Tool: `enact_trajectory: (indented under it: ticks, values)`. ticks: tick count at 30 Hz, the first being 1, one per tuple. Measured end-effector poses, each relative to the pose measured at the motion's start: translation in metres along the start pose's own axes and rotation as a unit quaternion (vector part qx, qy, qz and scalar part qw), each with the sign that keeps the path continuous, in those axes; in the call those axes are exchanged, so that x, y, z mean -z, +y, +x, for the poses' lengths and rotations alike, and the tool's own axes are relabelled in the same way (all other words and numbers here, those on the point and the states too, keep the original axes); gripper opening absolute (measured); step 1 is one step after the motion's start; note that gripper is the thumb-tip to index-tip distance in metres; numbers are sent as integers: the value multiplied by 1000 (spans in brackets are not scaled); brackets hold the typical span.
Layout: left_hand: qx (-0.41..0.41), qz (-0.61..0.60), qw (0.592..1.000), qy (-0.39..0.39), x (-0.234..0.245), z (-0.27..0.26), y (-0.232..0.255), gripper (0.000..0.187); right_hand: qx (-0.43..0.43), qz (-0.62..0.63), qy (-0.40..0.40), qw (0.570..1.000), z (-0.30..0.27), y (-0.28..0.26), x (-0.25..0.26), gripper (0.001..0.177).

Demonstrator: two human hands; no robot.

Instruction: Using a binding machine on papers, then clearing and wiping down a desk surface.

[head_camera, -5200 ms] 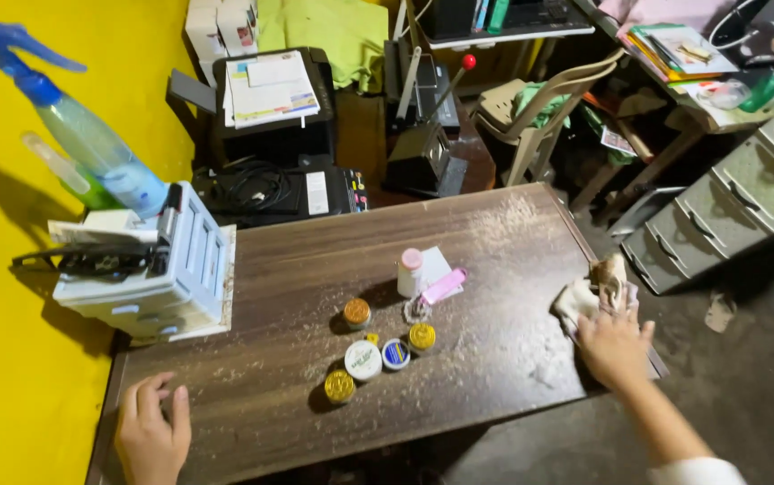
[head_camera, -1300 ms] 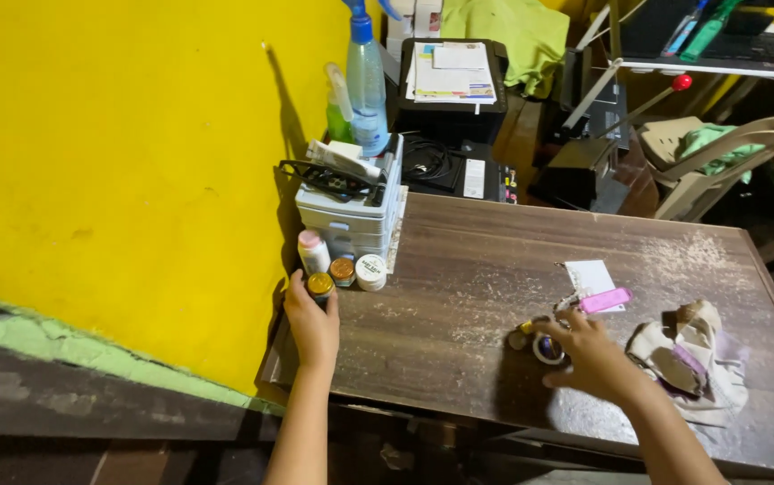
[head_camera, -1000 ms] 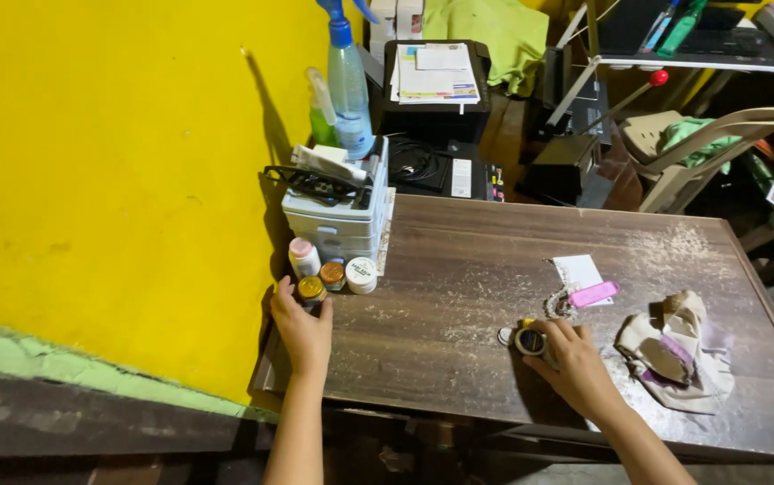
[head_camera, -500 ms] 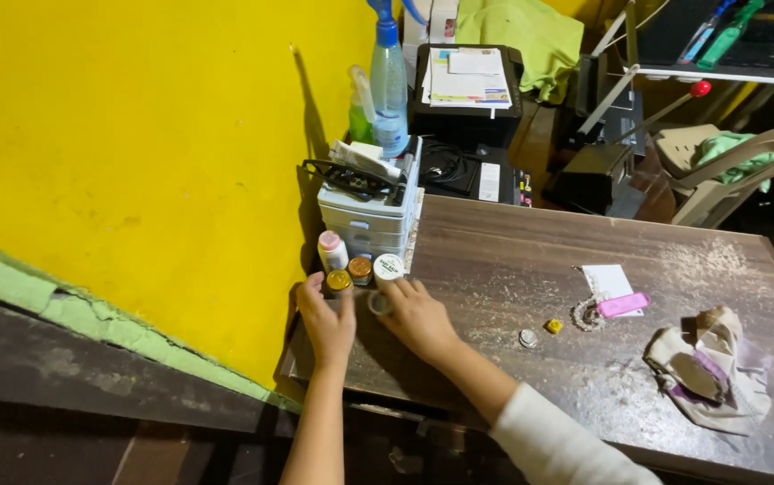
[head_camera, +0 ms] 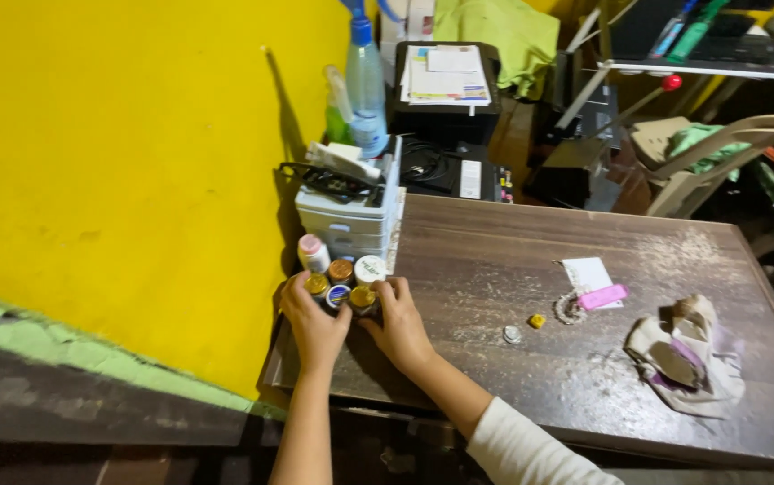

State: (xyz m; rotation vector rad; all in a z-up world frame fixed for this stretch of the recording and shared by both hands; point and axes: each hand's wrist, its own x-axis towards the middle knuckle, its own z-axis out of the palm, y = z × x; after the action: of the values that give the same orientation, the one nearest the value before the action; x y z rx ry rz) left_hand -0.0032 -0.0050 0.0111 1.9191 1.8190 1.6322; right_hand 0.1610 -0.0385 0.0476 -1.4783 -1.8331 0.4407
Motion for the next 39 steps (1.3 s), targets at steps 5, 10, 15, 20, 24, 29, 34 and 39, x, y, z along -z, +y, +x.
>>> enact_trajectory:
  ticks: [5, 10, 15, 20, 24, 29, 34, 39]
  values:
    - [-24, -13, 999, 29, -12, -8, -22, 90, -72, -228, 43, 970, -18, 115, 66, 32]
    - [-17, -35, 997, 66, -2, -5, -6, 78, -152, -380, -108, 906, -62, 203, 234, 63]
    - [-87, -25, 990, 106, 7, -10, 33, 52, -84, -419, -151, 892, -80, 247, 273, 37]
    - [-118, -190, 975, -6, -25, -42, 139, 18, -168, -127, -20, 977, -71, 167, 299, 23]
    - [-12, -330, 920, -213, -62, -71, 225, 30, -167, 43, -10, 985, -65, 120, 295, 25]
    - [137, -448, 799, -377, -60, -84, 278, 39, -184, 253, -37, 949, -56, 81, 280, 28]
    - [226, -288, 866, -341, -18, -35, 243, 38, -191, -72, -83, 975, -48, 175, 287, 37]
    - [241, -21, 941, -237, 32, -17, 146, 46, -114, -156, -135, 972, -78, 225, 247, 33]
